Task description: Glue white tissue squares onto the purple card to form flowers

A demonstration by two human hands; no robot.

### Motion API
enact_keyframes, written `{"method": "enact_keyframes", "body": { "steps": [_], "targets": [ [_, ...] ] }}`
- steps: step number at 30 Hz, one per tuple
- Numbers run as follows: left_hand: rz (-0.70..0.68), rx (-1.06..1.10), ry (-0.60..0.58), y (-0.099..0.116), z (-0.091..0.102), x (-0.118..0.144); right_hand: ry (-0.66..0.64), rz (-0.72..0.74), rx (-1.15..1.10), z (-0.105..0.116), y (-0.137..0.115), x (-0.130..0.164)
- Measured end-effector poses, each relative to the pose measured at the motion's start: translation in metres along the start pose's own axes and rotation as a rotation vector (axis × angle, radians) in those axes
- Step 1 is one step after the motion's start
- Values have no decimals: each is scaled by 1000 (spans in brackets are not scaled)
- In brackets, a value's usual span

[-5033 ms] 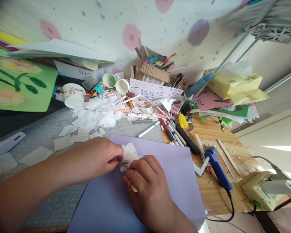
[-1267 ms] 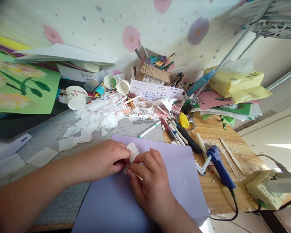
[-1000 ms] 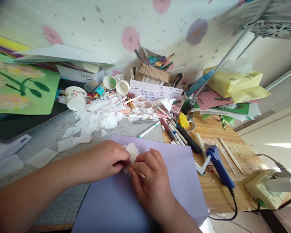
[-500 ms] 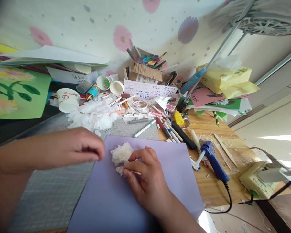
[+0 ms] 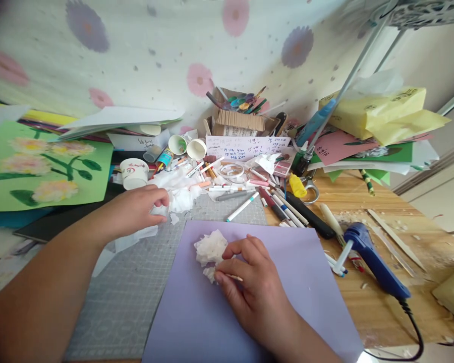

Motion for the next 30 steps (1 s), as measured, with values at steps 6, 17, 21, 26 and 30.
{"method": "enact_keyframes", "body": {
  "steps": [6,17,21,26,30],
  "targets": [
    [128,-74,65,-5,-9,-7,-11,2,1,-1,1,0],
    [16,364,74,10,14,5,17,4,29,3,-1,-2],
    [-228,719,-161,54,6,16,30,-9,27,4,-2,-3],
    [-392,776,-454,96,-22,30,36,2,8,5,-3,-5],
    [-366,529,-456,100,-39,29,24,-7,-7,4,-2,-4]
  ]
}}
Point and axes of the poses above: each hand's wrist, its own x-axis away from the middle knuckle, its own z-axis out of the back of the hand, y = z × x, the point moved 8 cm from there along -x, towards the middle knuckle, and after that the axes turned 1 degree about z, right-handed, at the moved point
